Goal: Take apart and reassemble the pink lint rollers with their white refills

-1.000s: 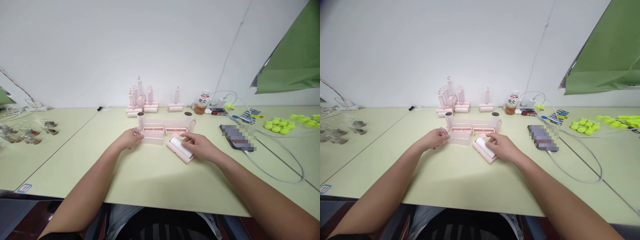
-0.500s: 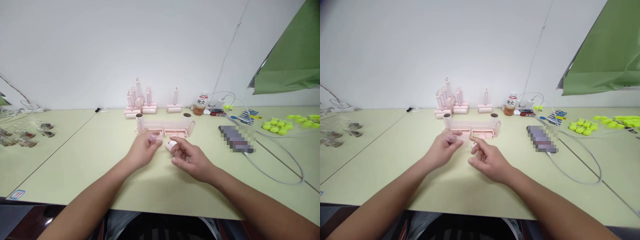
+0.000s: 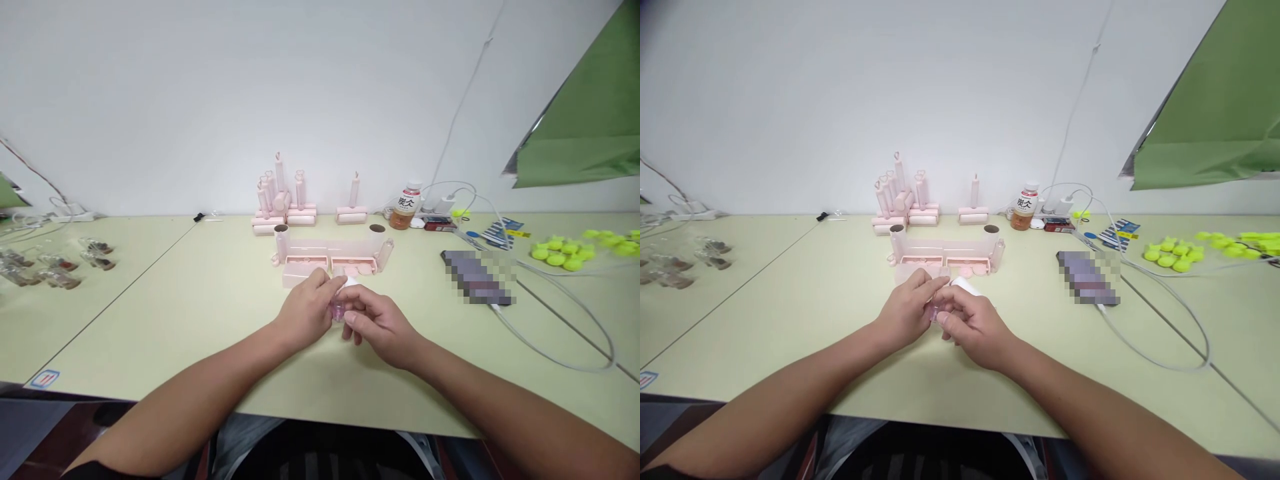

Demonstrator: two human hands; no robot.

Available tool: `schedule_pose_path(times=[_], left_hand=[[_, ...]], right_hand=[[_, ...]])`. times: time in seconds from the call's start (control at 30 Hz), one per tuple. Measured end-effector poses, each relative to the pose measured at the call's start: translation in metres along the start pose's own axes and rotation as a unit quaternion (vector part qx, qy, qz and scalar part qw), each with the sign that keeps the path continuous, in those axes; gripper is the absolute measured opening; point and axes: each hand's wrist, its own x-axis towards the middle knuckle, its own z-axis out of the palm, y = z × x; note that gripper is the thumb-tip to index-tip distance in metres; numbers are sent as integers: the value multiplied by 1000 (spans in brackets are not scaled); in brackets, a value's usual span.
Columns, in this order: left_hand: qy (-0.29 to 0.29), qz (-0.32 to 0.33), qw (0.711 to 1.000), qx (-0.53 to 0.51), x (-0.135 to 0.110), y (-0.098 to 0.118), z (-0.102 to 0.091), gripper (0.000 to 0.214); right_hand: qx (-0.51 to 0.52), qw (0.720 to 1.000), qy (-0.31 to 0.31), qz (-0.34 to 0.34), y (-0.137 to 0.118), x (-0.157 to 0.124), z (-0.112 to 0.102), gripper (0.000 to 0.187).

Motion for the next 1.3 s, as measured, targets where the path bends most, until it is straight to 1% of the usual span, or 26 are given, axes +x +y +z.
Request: schedule_pose_path(times=[0.07, 0.17, 0.27, 0.37, 0.47, 0.5, 0.6, 0.63, 0.67, 0.7, 0.73, 0.77, 0.8, 0.83, 0.87, 0.93, 0.97, 1.0, 1.03, 1.1, 1.17, 1.23, 1.3], left_hand=[[-13, 16, 1000, 7, 0, 1, -1, 39], [-26, 30, 999, 14, -2, 7, -2, 33], [-18, 45, 998, 29, -4, 10, -2, 36], [1, 62, 997, 40, -5, 9, -1, 41], [13, 84, 996, 34, -5, 9, 1, 46], [13, 94, 995, 25, -6, 9, 1, 46], [0, 129, 991, -37, -5, 12, -2, 39], [-2, 128, 989, -68, -5, 13, -5, 34], [-1, 113, 988, -102, -4, 12, -8, 28], [8, 82, 986, -144, -3, 11, -12, 23], [22, 35, 980, -194, -2, 9, -16, 17], [36, -19, 966, -255, 0, 5, -20, 12], [45, -74, 942, -325, 2, 1, -24, 11], [40, -118, 909, -399, 3, -3, -27, 15], [24, -148, 872, -466, 5, -7, -30, 19], [-17, -172, 807, -565, 7, -14, -33, 25], [-32, -176, 783, -595, 8, -17, -33, 27], [-41, -178, 766, -616, 8, -18, -32, 27], [-46, -178, 756, -628, 8, -18, -31, 27], [-50, -174, 752, -634, 7, -17, -29, 26], [-55, -163, 760, -626, 6, -16, -26, 25], [-64, -148, 776, -609, 6, -15, -26, 27], [-70, -143, 802, -576, 6, -16, -26, 29]], right_hand=[[26, 999, 8, 17, 2, 1, 1, 26], [-26, 998, 51, 28, 2, 1, 3, 27], [-56, 994, 80, 39, 1, 1, 4, 34], [-24, 994, 87, 55, 1, 2, 4, 34], [30, 993, 92, 66, 4, 5, 1, 25], [50, 992, 91, 69, 6, 6, 0, 24], [91, 989, 77, 84, 9, 10, -5, 35], [94, 989, 70, 90, 9, 11, -7, 35], [88, 990, 66, 93, 9, 11, -9, 31], [70, 991, 67, 91, 9, 11, -11, 23], [38, 993, 72, 84, 9, 11, -12, 17], [-4, 994, 78, 73, 8, 10, -14, 16], [-49, 994, 79, 57, 7, 9, -16, 20], [-94, 992, 73, 41, 5, 8, -17, 23], [-131, 989, 59, 27, 4, 7, -18, 26], [-183, 983, 22, 13, 2, 5, -20, 28], [-202, 979, 8, 11, 1, 5, -21, 30], [-221, 975, -2, 12, 0, 5, -22, 32], [-237, 971, -8, 13, 0, 5, -22, 33], [-263, 965, -19, 12, 0, 5, -22, 37], [-279, 960, -23, 8, 1, 5, -22, 39], [-287, 958, -23, 6, 2, 6, -22, 39], [-293, 956, -19, 2, 2, 6, -22, 39]])
